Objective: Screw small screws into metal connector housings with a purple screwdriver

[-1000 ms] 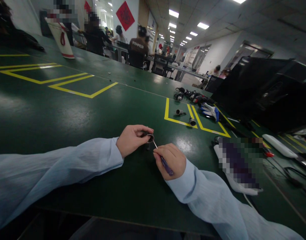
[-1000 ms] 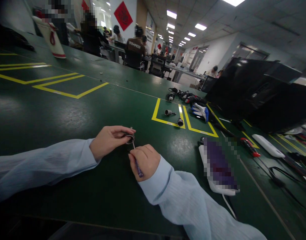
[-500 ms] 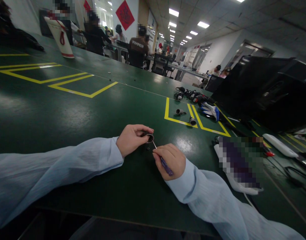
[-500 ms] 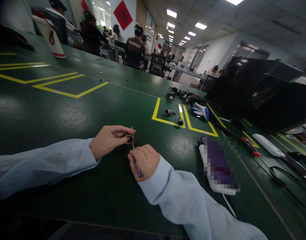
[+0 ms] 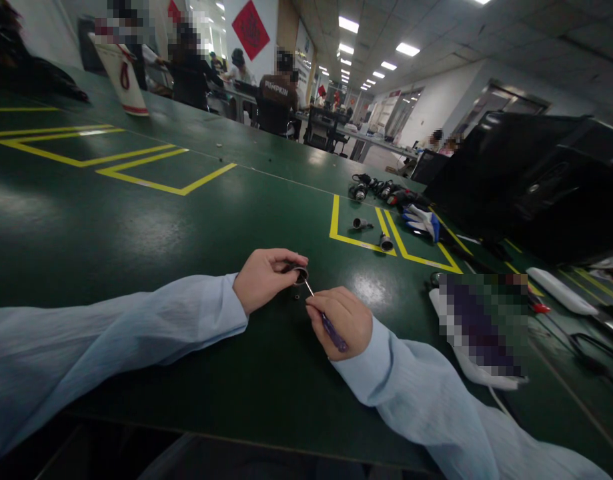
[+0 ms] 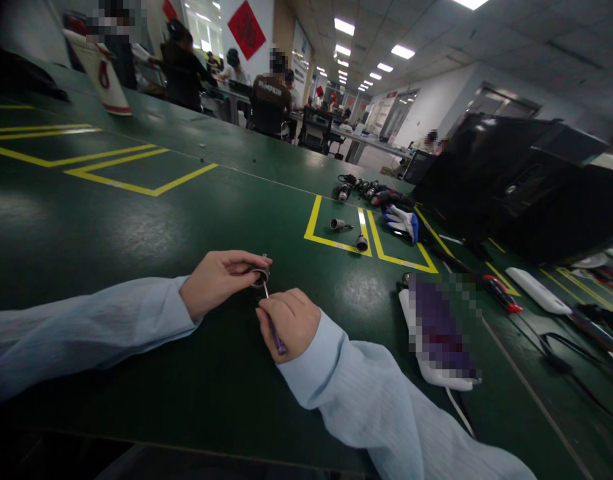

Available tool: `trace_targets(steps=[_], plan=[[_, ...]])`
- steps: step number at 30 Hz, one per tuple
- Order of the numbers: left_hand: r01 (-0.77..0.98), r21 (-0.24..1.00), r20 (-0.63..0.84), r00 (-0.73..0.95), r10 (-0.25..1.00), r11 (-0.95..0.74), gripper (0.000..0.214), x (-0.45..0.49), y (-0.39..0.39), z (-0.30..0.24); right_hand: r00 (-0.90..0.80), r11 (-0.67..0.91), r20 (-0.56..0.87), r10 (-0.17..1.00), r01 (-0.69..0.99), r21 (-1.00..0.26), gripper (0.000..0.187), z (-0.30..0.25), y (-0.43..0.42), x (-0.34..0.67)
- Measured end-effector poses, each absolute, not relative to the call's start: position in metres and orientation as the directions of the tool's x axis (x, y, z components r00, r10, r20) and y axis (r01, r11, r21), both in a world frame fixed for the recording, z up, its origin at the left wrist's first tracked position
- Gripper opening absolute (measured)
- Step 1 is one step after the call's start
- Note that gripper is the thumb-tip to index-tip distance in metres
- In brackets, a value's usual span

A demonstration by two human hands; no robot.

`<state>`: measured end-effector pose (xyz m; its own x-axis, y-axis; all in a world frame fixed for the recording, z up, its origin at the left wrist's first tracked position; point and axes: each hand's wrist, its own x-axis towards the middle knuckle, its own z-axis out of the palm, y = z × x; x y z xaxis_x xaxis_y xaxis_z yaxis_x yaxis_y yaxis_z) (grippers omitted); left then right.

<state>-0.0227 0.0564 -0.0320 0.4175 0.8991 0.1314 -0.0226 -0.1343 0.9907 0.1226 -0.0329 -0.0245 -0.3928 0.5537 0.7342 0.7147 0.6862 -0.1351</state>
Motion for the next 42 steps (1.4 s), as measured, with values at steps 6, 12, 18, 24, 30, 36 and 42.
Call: trace_targets(steps=[6,12,18,24,30,36,42], plan=[[-0.029,0.992,0.123,0.427,0.896,-0.122,0.023,-0.023,0.055,-0.029,-0.397,0.653,0.723,0.566,0.751,-0.098,0.012,-0.024,-0.033,0.122],[-0.027,0.987,0.156,0.423,0.892,-0.159,0.021,-0.023,0.055,-0.030,-0.427,0.671,0.718,0.550,0.737,-0.076,0.012,-0.025,-0.033,0.122],[0.008,0.988,0.134,0.426,0.895,-0.151,0.020,-0.023,0.056,-0.030,-0.409,0.672,0.721,0.559,0.733,-0.105,0.012,-0.024,-0.034,0.121],[-0.014,0.994,0.107,0.404,0.908,-0.110,0.024,-0.023,0.059,-0.026,-0.111,0.541,0.626,0.771,0.634,-0.553,0.020,-0.020,-0.042,0.125],[-0.037,0.999,0.040,0.367,0.929,-0.028,0.028,-0.024,0.058,-0.021,0.106,0.282,0.362,0.926,0.443,-0.851,0.030,-0.029,-0.038,0.127],[-0.052,0.998,0.048,0.388,0.920,-0.031,0.027,-0.025,0.058,-0.023,0.085,0.279,0.351,0.933,0.448,-0.850,0.029,-0.032,-0.036,0.124],[-0.067,0.997,0.057,0.387,0.920,-0.033,0.033,-0.024,0.060,-0.025,0.157,0.120,0.187,0.970,0.362,-0.924,0.032,-0.019,-0.037,0.131]])
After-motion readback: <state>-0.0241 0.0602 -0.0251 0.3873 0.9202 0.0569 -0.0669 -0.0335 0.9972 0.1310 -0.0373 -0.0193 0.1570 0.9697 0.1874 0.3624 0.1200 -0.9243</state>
